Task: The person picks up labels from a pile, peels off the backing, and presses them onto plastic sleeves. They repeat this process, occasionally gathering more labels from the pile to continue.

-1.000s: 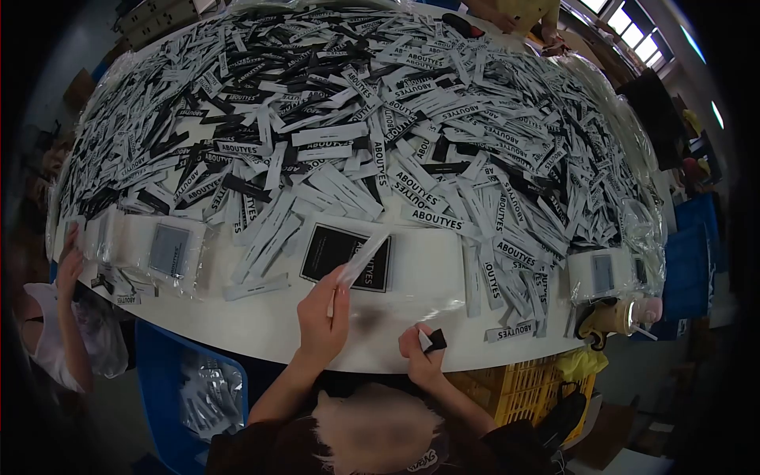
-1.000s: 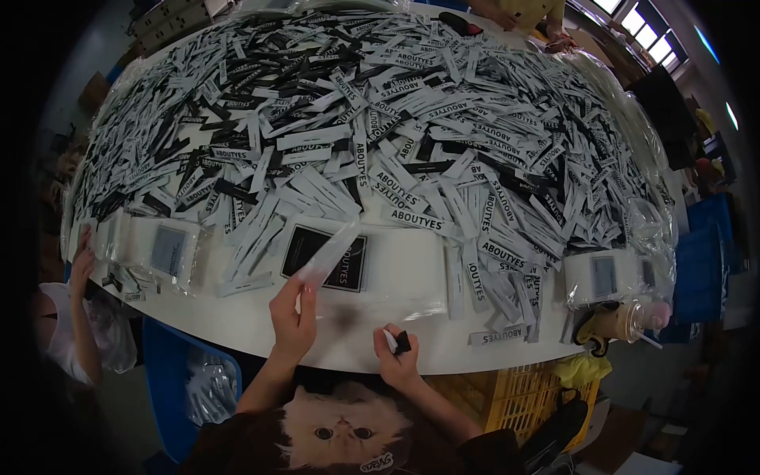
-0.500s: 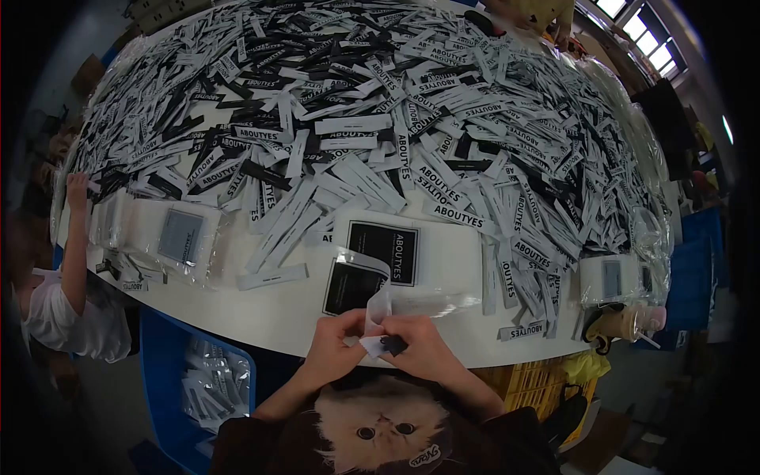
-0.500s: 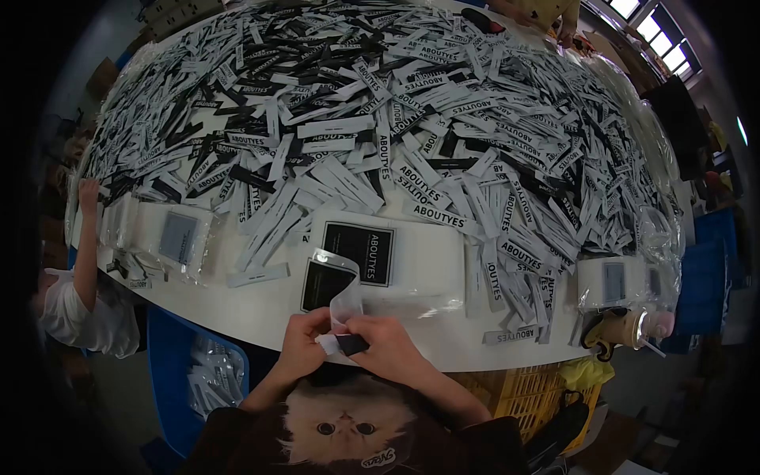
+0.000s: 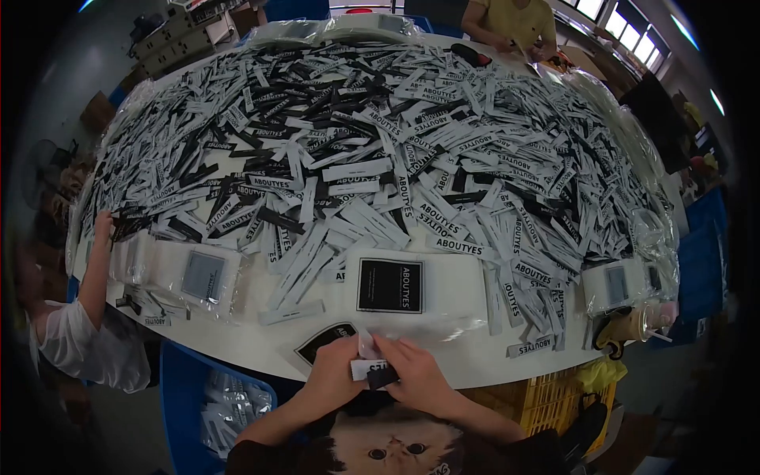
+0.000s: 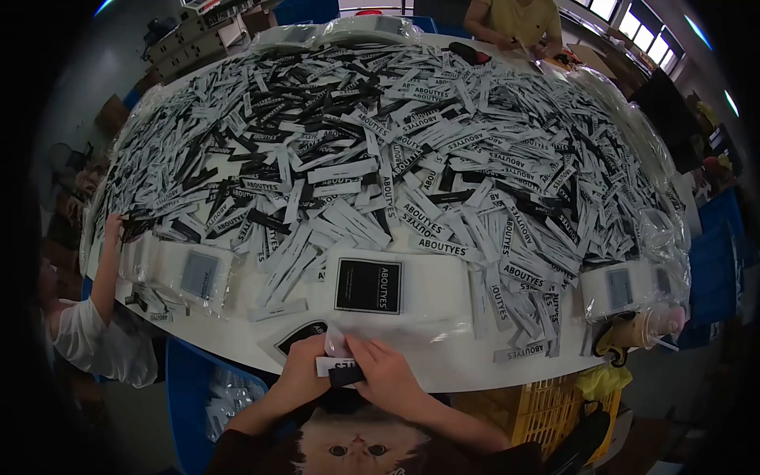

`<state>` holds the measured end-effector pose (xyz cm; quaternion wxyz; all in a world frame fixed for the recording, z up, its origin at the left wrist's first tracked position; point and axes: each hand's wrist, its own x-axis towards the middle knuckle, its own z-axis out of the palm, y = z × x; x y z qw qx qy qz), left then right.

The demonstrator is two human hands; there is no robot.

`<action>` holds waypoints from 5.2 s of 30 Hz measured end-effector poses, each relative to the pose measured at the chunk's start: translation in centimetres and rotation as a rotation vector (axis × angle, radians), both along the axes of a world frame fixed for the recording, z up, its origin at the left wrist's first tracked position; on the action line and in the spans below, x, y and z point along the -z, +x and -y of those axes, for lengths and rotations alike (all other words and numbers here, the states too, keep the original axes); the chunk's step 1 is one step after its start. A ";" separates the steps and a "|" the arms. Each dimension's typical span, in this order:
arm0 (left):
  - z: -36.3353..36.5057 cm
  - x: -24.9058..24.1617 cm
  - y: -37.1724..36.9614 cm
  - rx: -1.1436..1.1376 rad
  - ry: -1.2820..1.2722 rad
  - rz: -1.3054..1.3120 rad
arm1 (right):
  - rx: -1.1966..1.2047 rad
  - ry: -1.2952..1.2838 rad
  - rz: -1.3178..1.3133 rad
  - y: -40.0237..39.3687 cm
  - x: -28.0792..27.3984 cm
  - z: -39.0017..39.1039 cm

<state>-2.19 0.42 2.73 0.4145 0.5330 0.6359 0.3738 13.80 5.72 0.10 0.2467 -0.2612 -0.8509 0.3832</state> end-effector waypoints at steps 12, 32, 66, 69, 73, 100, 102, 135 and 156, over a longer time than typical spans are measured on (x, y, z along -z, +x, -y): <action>0.3 0.1 -1.1 0.279 0.184 -0.391 | 0.026 -0.109 -0.072 -0.7 0.9 0.1; -0.6 3.5 0.9 0.282 0.591 -0.436 | 0.258 -1.079 -0.555 1.0 3.8 0.1; -0.2 1.4 -3.8 0.347 0.077 0.080 | -0.160 -1.020 -0.023 3.0 1.7 -4.3; -0.1 1.7 -2.7 0.358 0.076 0.001 | -0.343 -1.011 0.120 2.2 2.2 -5.0; -0.1 1.9 -3.1 0.445 -0.059 -0.093 | -0.265 -0.968 0.203 1.9 2.5 -4.1; 21.1 3.3 -17.2 -0.163 -1.057 -0.667 | 0.206 -0.227 -0.049 -0.8 -0.9 -12.6; 19.4 2.0 -15.9 -0.289 -1.082 -0.759 | 0.334 -0.079 -0.113 -2.7 0.7 -16.3; -5.8 6.5 2.4 0.115 0.478 -0.464 | 0.335 -0.578 0.218 -6.5 2.6 -24.3; -6.1 6.0 1.4 -0.155 0.042 -0.374 | 0.595 -0.080 -0.664 5.7 4.7 0.8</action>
